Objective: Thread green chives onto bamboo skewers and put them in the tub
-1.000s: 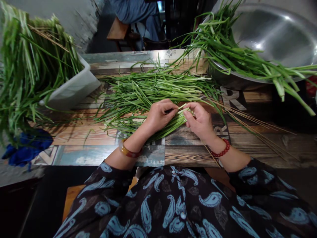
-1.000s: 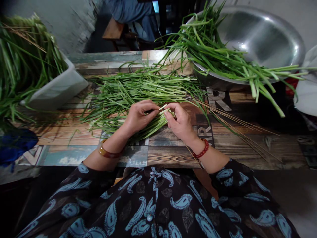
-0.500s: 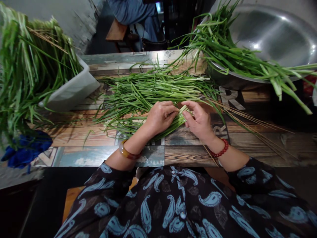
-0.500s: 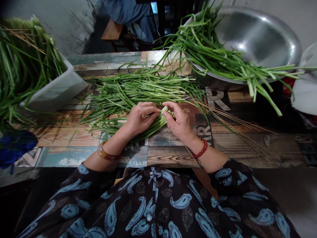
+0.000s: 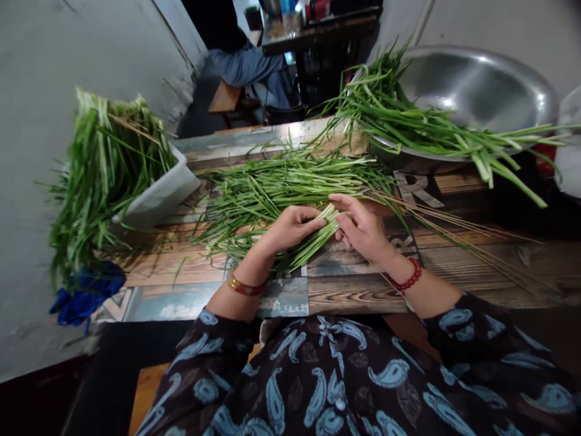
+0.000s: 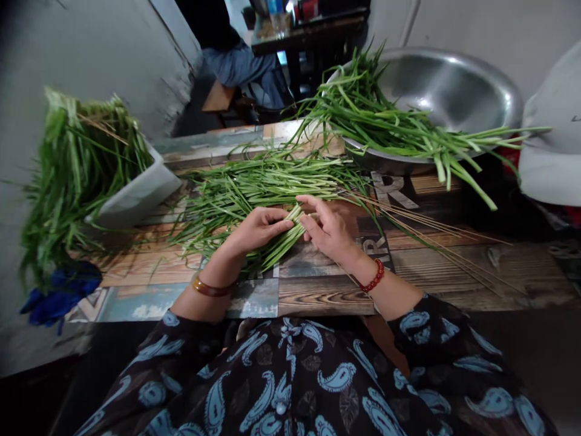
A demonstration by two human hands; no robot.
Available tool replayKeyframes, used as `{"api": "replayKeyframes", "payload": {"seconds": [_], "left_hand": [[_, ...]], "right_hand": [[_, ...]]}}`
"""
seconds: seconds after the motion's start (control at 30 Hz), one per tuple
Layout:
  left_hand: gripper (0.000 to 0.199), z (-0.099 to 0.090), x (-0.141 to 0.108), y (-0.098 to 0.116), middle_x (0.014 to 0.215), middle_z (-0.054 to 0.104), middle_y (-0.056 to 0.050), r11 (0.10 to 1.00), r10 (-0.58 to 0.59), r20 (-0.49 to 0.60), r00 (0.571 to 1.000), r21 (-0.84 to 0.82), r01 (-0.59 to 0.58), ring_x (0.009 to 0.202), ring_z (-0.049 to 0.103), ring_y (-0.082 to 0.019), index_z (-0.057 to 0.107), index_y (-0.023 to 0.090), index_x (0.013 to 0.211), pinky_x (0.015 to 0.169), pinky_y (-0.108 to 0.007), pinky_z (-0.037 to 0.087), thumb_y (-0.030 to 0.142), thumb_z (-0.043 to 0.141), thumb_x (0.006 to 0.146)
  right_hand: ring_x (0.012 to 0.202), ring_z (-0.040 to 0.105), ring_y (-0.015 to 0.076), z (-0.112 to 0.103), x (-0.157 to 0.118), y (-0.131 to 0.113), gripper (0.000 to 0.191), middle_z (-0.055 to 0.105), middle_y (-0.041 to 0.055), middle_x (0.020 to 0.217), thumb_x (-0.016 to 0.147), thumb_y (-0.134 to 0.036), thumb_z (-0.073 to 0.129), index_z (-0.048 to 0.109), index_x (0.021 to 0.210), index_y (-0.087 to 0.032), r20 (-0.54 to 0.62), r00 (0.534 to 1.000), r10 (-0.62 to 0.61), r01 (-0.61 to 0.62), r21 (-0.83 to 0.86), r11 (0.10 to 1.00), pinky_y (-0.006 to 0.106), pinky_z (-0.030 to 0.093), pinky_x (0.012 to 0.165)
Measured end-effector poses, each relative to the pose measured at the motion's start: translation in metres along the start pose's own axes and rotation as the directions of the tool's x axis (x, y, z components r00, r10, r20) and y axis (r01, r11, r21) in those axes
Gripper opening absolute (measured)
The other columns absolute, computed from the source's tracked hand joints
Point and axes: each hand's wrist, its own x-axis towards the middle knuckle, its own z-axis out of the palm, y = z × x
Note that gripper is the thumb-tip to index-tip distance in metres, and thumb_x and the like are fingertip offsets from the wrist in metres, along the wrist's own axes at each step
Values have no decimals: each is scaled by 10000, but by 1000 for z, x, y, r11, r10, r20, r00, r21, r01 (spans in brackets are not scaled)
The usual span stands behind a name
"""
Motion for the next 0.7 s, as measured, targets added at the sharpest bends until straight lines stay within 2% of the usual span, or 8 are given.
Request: {"api": "replayKeyframes", "payload": {"seconds": [0.1,0.2,0.3,0.4,0.47,0.57,0.7], "left_hand": [[382,-6,-3,4,632,589,4,993,-61,-140,988,-110,46,567,476,-90,704,99,753,550,-206,356,475,683,816],[358,-12,-5,10,628,607,2,985,-88,-243,966,-168,48,553,487,-89,716,109,752,534,-201,356,466,729,778],[330,-16,-9,21,617,628,-3,981,-102,-256,961,-183,56,532,499,-89,732,120,745,513,-198,347,448,756,762],[300,-22,-17,39,711,700,-33,985,-72,-218,973,-171,34,612,582,-121,769,136,817,583,-216,424,431,770,761],[328,-27,-24,54,830,743,-63,989,-38,-172,984,-149,12,738,647,-165,785,146,911,697,-249,482,433,782,753],[411,-29,-32,77,935,761,-99,996,-8,-118,993,-88,-2,866,681,-220,784,147,1009,808,-300,506,478,765,767],[423,-23,-37,96,958,771,-107,995,31,-203,979,-85,-49,917,701,-248,789,174,1024,842,-338,524,530,703,812]], "right_hand": [[425,511,81,-8,3,-3,499,622,-40,682,956,-483,514,474,1361,-194,55,998,7,-9,44,999,212,424,434],[442,545,89,-16,4,-8,398,622,-33,647,913,-410,584,595,1223,-162,124,992,18,-12,-51,999,208,433,450],[434,546,98,-20,4,-15,277,614,-23,605,917,-372,561,679,1040,-153,139,990,-18,34,-117,993,215,417,439],[473,574,117,-21,6,-27,225,632,-8,595,925,-341,560,697,898,-164,62,988,-145,155,-229,961,237,436,492],[561,621,142,-22,8,-39,189,676,12,642,921,-287,568,697,837,-179,22,960,-281,273,-324,906,259,465,574],[720,681,180,-23,12,-58,183,745,41,801,923,-236,560,703,815,-200,16,886,-463,432,-391,813,293,494,695],[794,705,198,-22,18,-76,187,761,49,881,936,-227,550,705,833,-208,39,805,-591,556,-394,732,306,510,735]]}}
